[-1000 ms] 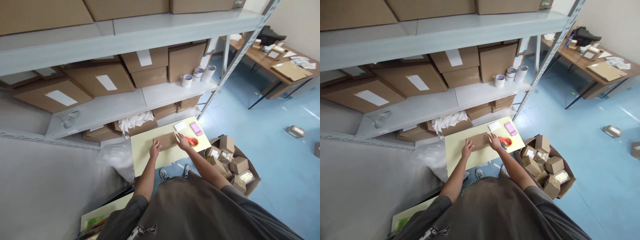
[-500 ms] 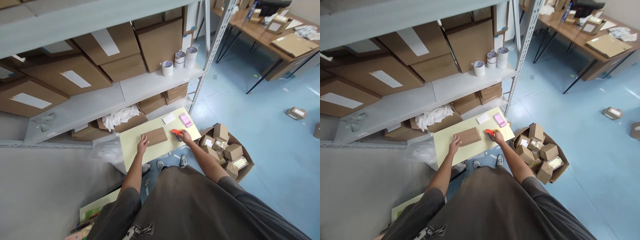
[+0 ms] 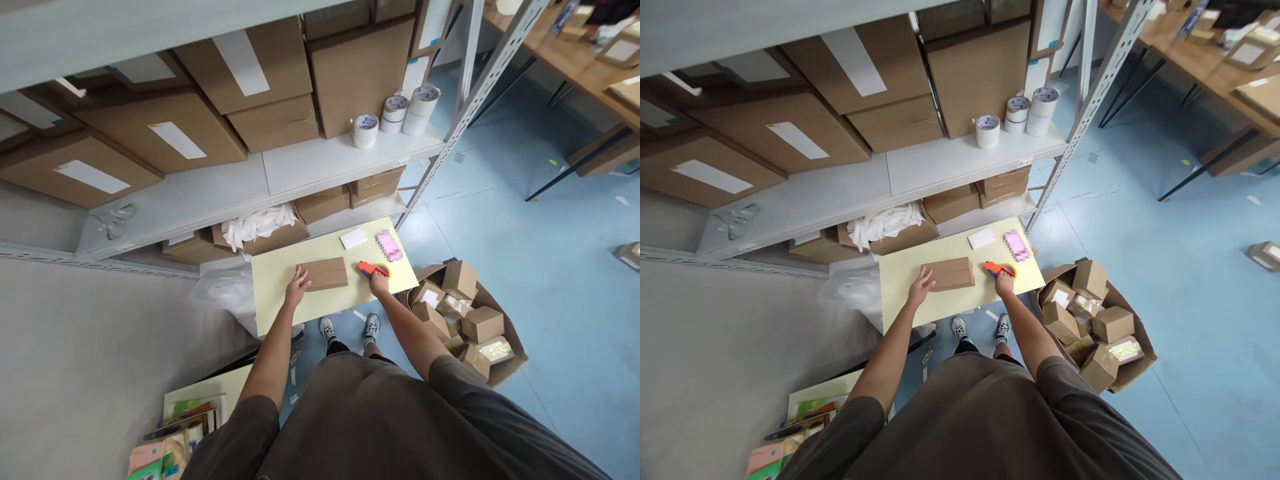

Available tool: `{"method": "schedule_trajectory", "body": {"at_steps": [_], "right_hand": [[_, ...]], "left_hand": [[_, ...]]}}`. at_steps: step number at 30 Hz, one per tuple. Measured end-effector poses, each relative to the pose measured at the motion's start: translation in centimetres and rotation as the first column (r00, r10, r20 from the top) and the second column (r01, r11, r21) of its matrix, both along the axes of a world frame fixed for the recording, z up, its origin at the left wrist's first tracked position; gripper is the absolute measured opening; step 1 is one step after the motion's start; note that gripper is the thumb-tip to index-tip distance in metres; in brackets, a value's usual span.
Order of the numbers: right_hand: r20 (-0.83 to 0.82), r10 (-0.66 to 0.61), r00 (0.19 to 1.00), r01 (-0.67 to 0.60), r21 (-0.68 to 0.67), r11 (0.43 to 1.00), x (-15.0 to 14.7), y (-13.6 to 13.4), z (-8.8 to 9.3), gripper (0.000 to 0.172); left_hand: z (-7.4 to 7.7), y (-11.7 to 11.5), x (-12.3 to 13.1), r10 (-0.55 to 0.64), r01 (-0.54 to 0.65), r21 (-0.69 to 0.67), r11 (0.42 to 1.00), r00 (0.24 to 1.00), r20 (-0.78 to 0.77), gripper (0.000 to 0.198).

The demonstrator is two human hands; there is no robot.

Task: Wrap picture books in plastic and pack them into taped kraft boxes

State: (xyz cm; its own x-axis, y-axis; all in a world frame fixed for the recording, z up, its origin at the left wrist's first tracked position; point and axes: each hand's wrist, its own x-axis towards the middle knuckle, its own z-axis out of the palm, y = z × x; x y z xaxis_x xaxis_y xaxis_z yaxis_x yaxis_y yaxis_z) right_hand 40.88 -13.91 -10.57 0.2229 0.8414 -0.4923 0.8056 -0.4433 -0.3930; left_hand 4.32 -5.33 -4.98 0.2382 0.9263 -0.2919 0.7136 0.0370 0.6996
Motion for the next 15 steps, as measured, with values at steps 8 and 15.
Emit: {"method": "schedule_trajectory", "body": {"at_steps": [8,15], "right_hand": [[0.001,-0.055,0.999,0.054,0.083,0.995,-0.4,0.0,5.0,0.048],[-0.23,-0.063,0.971,0.13,0.293,0.947,-4.1,2.4,12.4,0.049]], "left_hand": [[0.1,-0.1,0.3,0.012,-0.012,0.001,1.0,0.999,0.044,0.054],[0.5,-0.5,1.0,0.031,-0.03,-0.006,1.0,0.996,0.082,0.053]]}}
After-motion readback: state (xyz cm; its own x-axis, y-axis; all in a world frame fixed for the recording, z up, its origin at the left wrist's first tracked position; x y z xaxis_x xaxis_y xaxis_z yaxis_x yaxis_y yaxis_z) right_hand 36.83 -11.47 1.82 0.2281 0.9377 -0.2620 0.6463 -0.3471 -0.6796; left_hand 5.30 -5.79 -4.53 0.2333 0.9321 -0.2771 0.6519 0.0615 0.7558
